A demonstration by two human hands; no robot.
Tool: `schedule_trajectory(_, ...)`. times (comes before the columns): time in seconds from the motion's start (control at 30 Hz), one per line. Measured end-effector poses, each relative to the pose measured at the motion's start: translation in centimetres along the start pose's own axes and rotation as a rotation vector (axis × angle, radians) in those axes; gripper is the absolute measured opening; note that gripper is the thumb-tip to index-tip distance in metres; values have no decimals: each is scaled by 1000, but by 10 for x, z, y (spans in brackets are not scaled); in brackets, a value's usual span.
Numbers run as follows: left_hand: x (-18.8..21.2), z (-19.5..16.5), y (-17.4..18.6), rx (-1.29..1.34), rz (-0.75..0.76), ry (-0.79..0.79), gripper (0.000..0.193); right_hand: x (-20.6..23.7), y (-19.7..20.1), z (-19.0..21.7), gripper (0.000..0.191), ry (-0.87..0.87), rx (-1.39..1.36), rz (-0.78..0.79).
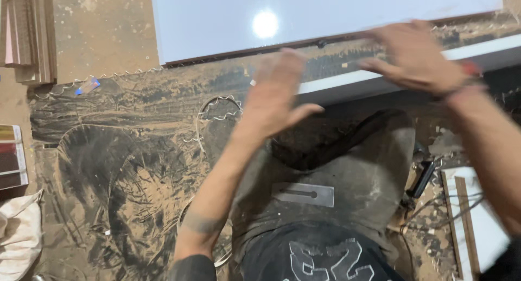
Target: The person sits on the workshop floor and irons white edge banding tape onto the edge of a board, pressing it with a hand iron and smoothing it by hand. They then sand the taped edge with a sanding block, pick up sandpaper from a shelf, and continue sanding and trimming the edge banding on the board.
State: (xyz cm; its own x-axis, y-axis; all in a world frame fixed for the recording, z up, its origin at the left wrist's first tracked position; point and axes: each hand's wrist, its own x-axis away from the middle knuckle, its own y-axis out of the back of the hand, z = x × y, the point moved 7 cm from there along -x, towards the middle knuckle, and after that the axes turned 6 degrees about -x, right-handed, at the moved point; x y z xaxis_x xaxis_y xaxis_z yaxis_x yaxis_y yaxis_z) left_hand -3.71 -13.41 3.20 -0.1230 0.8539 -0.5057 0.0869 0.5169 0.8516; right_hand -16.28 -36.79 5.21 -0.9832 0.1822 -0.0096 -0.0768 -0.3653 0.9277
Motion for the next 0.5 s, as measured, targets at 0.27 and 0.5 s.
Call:
schedule_trajectory(0.27, -143, -132, -95, 140, 185, -24, 90, 81, -22, -155, 106, -289, 552, 276)
schedule_trajectory(0.5, -35, -5, -80, 107, 237, 188, 42, 87, -13, -156, 68, -365, 543, 208)
